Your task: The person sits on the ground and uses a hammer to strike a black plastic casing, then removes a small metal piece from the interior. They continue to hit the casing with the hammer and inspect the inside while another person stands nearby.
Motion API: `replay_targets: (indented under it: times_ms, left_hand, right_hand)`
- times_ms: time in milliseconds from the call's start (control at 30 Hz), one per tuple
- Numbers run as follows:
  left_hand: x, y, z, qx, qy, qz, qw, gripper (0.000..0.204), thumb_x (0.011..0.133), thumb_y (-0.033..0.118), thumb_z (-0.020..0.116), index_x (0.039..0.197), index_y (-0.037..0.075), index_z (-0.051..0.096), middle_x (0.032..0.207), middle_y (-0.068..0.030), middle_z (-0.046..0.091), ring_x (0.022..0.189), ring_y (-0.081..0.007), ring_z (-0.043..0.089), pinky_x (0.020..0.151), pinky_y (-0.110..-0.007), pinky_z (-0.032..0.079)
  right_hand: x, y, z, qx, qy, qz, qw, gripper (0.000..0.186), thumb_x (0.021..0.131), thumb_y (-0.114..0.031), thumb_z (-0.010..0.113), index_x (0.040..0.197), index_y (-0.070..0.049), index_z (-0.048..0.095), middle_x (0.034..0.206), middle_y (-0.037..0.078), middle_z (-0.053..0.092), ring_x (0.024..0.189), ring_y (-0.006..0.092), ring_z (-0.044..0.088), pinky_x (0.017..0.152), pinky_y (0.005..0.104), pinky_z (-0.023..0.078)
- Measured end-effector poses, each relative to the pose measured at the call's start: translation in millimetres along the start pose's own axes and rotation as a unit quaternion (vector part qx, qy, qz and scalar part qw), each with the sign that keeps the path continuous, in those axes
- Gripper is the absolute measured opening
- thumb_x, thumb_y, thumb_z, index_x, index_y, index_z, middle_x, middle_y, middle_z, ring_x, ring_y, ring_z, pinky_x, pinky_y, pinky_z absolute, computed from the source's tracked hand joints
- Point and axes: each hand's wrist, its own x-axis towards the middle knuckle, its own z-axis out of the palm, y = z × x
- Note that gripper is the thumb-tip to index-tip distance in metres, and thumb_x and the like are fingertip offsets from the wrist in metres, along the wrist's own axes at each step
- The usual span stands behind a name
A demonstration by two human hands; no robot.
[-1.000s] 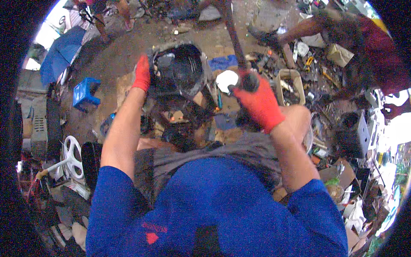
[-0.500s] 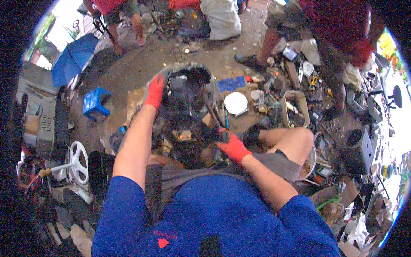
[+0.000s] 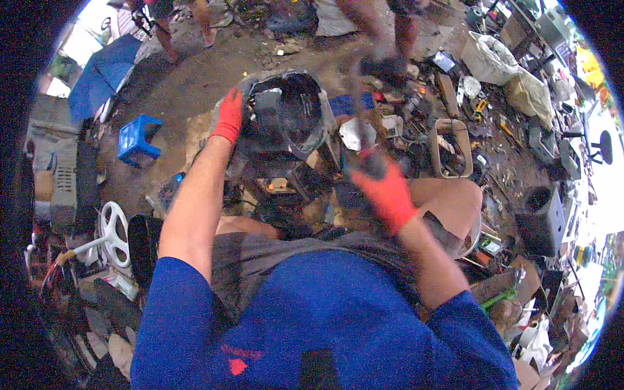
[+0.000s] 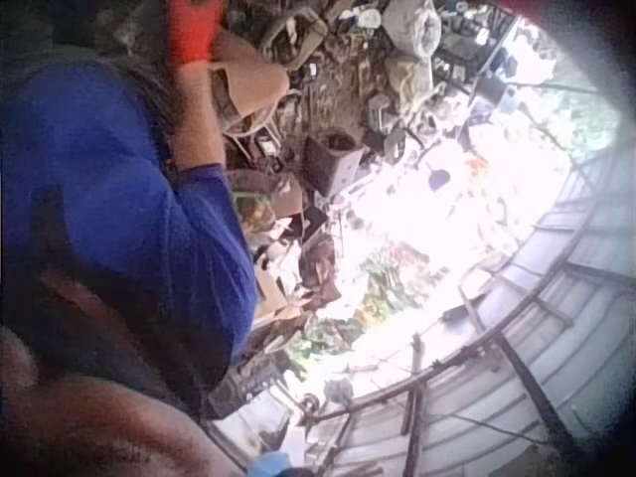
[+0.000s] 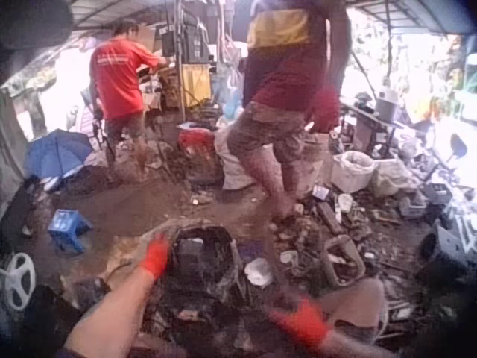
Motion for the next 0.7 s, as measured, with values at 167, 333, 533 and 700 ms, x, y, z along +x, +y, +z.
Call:
replay_targets:
  times_ms: [167, 333, 533, 700]
  left_hand:
    - [-4.4, -80.8, -10.0, 0.133, 0.044, 0.132, 0.981, 0.044, 0.098, 0.030, 0.036, 0.123, -0.002, 0.052, 0.123, -0.0238, 0.055, 0.114, -0.0398, 0.052, 0.099, -0.042, 0.040]
    - [-20.8, 3.2, 2.9, 0.064, 0.002, 0.087, 0.994, 0.041, 0.099, 0.024, 0.030, 0.119, -0.003, 0.053, 0.122, -0.0230, 0.055, 0.113, -0.0401, 0.052, 0.098, -0.043, 0.041]
    - [-35.3, 8.1, -39.6, 0.105, 0.001, 0.107, 0.989, 0.033, 0.095, 0.012, 0.036, 0.119, -0.002, 0.051, 0.121, -0.0253, 0.055, 0.113, -0.0389, 0.053, 0.097, -0.043, 0.042]
    - [-13.3, -64.8, -42.5, 0.028, 0.036, 0.150, 0.988, 0.031, 0.095, 0.012, 0.036, 0.118, -0.002, 0.051, 0.119, -0.0281, 0.055, 0.111, -0.0414, 0.053, 0.097, -0.043, 0.042]
  right_hand:
    - [-4.9, -190.0, -140.6, 0.017, 0.179, -0.239, 0.954, 0.053, 0.077, -0.026, 0.073, 0.121, -0.004, 0.053, 0.102, 0.006, 0.060, 0.093, 0.0164, 0.056, 0.082, 0.0310, 0.046]
    - [-7.6, -150.9, -128.1, 0.151, -0.012, -0.396, 0.906, 0.044, 0.078, -0.024, 0.073, 0.114, -0.004, 0.056, 0.095, 0.004, 0.061, 0.087, 0.0141, 0.056, 0.076, 0.0297, 0.045]
    - [9.9, 69.0, 51.6, -0.049, -0.045, 0.008, 0.998, 0.033, 0.079, -0.021, 0.072, 0.105, -0.005, 0.059, 0.086, 0.002, 0.061, 0.079, 0.0114, 0.056, 0.070, 0.0281, 0.045]
    - [11.4, -0.7, 24.3, 0.010, -0.042, -0.091, 0.995, 0.024, 0.080, -0.018, 0.072, 0.097, -0.005, 0.061, 0.079, 0.000, 0.061, 0.073, 0.0091, 0.055, 0.065, 0.0268, 0.045]
